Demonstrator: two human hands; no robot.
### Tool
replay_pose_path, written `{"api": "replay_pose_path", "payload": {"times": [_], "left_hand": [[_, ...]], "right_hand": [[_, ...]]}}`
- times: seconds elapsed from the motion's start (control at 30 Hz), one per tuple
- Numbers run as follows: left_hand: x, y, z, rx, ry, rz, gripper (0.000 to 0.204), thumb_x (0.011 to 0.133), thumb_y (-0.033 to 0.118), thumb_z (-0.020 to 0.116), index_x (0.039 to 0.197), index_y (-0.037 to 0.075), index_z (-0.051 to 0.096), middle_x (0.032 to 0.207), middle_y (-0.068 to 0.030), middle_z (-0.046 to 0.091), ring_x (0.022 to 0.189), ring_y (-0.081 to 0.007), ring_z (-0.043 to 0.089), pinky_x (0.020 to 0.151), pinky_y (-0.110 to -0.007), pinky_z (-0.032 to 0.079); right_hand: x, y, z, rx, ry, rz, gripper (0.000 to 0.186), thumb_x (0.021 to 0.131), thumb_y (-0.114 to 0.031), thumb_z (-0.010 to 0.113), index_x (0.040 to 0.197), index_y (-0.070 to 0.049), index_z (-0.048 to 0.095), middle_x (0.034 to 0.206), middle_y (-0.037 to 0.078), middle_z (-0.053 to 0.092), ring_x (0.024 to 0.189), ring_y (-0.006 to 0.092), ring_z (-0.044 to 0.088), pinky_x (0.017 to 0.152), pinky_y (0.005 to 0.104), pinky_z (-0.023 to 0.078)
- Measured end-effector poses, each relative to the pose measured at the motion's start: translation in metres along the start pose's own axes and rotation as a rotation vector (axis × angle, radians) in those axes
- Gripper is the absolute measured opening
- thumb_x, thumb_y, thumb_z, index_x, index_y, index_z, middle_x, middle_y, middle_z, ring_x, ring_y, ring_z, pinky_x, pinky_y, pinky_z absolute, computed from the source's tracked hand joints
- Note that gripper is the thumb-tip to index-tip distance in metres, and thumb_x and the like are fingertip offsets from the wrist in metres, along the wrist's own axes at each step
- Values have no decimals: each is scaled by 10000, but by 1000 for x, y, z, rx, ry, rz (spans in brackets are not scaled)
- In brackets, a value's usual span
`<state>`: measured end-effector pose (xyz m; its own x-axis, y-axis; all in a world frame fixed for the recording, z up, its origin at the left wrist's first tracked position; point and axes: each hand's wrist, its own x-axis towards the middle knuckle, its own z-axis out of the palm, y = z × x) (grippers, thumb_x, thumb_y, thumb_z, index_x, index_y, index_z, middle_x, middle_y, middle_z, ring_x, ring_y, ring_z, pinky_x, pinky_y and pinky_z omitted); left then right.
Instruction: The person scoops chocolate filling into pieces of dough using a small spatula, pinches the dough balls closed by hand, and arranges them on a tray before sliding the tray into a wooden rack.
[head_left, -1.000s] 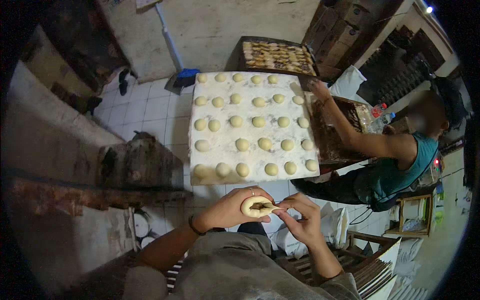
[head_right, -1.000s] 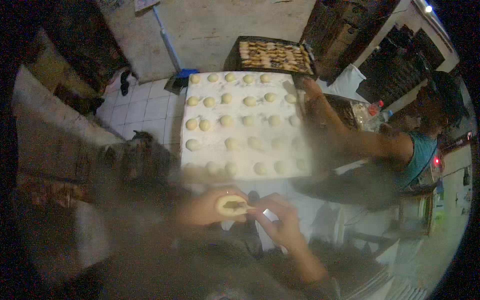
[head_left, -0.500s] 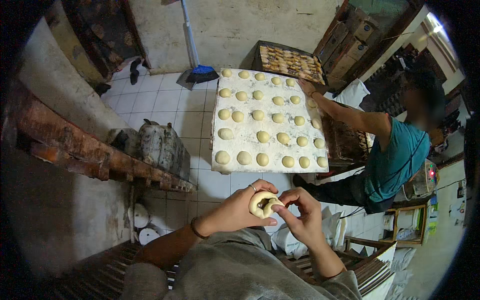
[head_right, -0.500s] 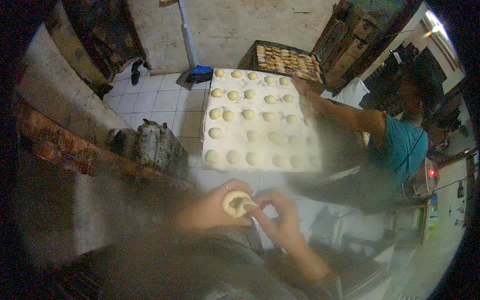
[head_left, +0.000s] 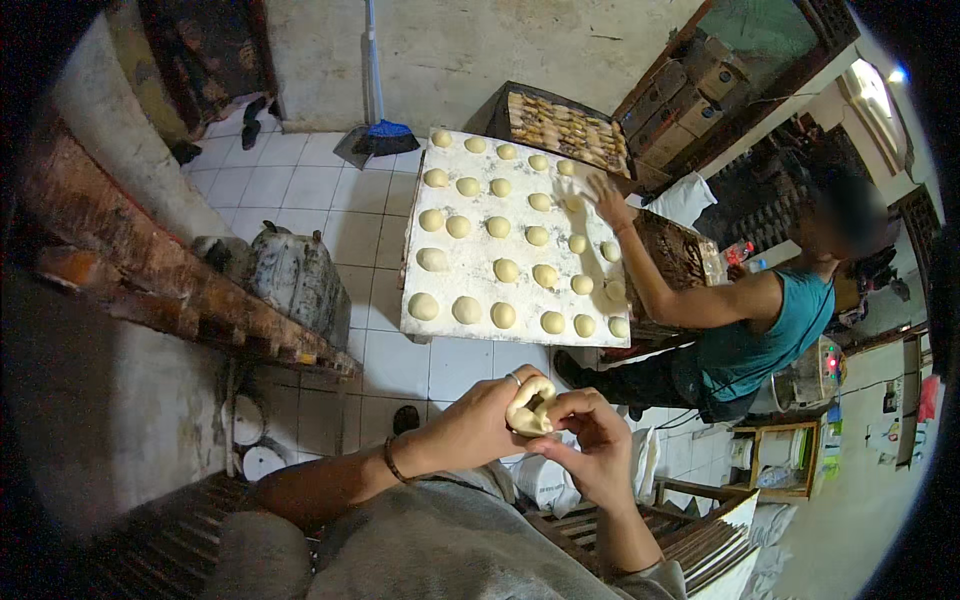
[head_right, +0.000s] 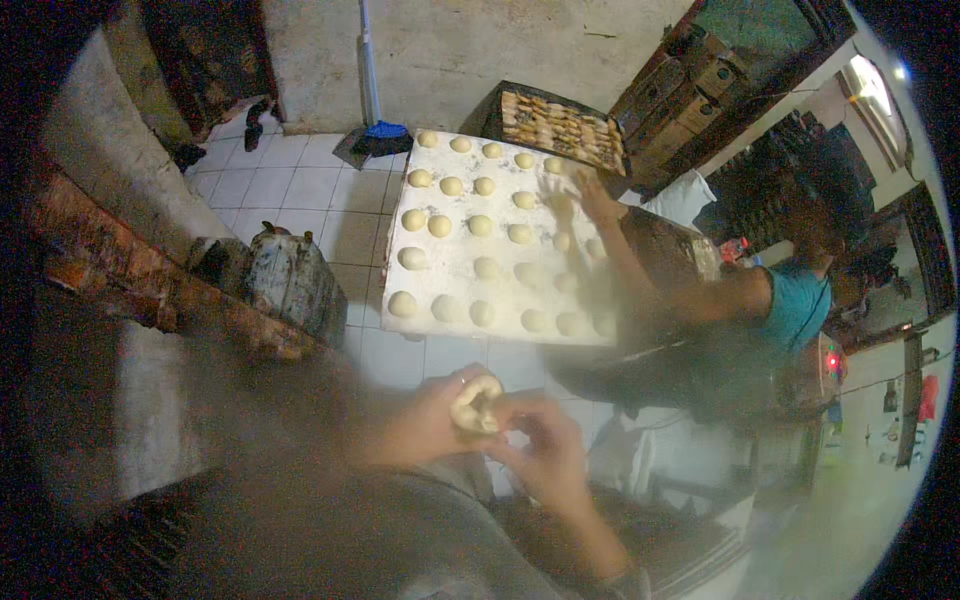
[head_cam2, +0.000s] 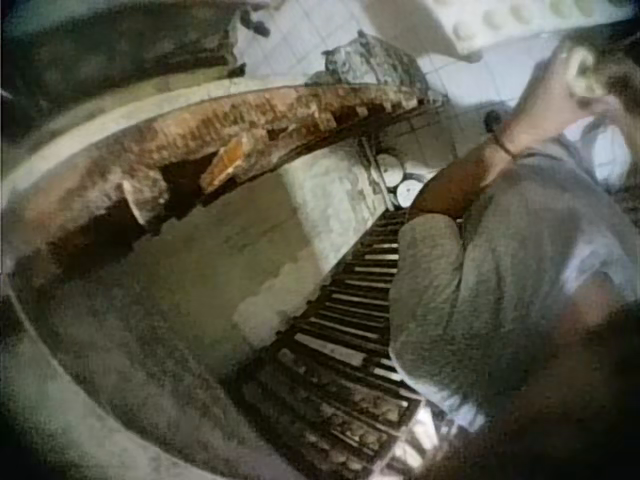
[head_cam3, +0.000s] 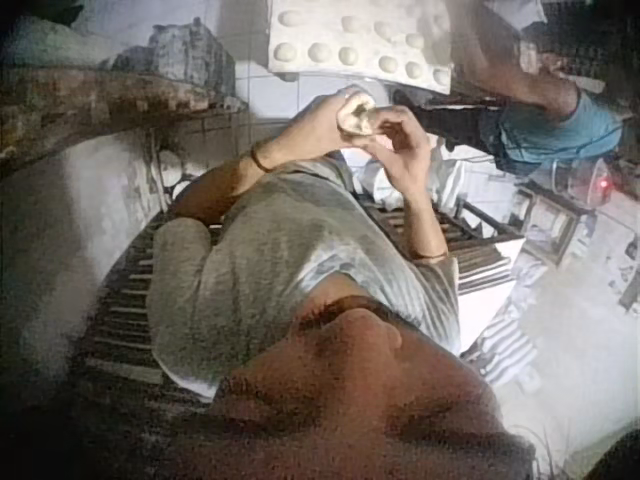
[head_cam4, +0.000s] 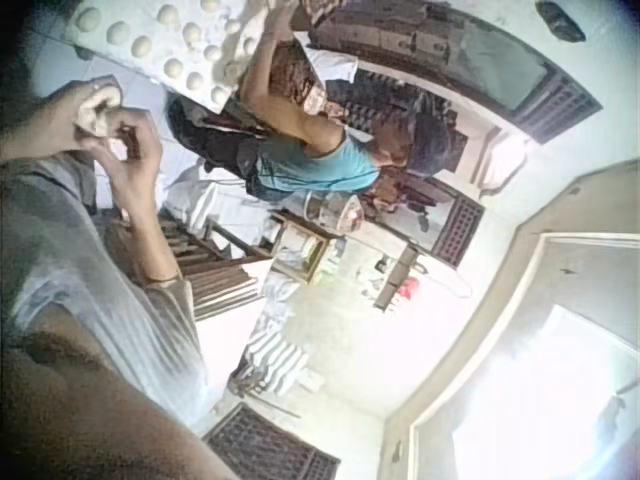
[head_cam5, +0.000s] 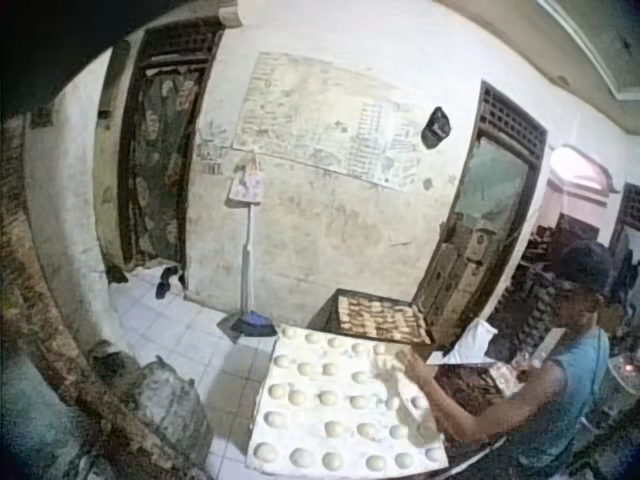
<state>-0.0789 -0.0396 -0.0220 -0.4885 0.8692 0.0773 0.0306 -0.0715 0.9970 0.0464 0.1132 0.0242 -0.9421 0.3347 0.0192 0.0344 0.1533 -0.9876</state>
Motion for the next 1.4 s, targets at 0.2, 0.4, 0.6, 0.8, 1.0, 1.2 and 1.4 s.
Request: {"api": "replay_pose_path", "payload": {"times": [0.2,0.4,0.6,0.8,1.0,1.2,1.4], "left_hand": [[-2,17,-5,108,16,-51,512,838,165,858,1225,2,566,1080,-162,739,1024,-293,748,873,-390,576],[-7,17,-4,29,19,-16,423,839,108,855,1159,19,593,1005,-139,744,950,-221,742,817,-360,570],[-10,24,-6,10,-78,-40,409,837,131,858,1131,19,597,958,-128,738,902,-207,731,790,-364,562],[-10,30,2,116,-116,19,391,824,150,852,1085,-4,604,914,-197,720,870,-352,747,759,-394,566],[-12,35,30,123,-65,75,406,814,140,861,1094,-2,604,919,-190,721,869,-341,749,753,-398,570],[-13,43,88,168,20,50,367,834,92,804,1112,-3,582,1001,-206,700,939,-399,728,789,-437,570],[-17,47,144,125,-138,-82,389,813,112,809,1125,-9,612,996,-201,722,966,-371,741,805,-431,568]], "right_hand": [[0,-7,10,-106,129,-13,383,834,-5,865,1198,-21,748,1072,80,693,962,182,674,872,357,590],[-9,1,1,-526,4,-399,384,825,2,867,1189,28,750,1213,140,661,1050,200,665,882,311,567],[-17,-5,-1,-411,2,-246,245,806,-23,871,1041,-21,801,1143,152,728,984,231,709,815,336,575],[-17,-22,-4,-507,-11,-356,226,821,-31,857,1034,-23,782,990,119,762,875,223,701,771,345,553],[-41,-27,-19,-523,36,-241,186,802,0,869,974,2,801,997,112,735,886,198,700,801,311,552],[-73,-44,-44,-480,80,-128,139,848,-30,848,972,5,798,1015,122,741,936,203,712,818,312,560],[-122,-38,-99,-549,-73,-164,296,850,-10,843,1131,-1,749,1029,130,715,904,240,700,785,336,554]]}}
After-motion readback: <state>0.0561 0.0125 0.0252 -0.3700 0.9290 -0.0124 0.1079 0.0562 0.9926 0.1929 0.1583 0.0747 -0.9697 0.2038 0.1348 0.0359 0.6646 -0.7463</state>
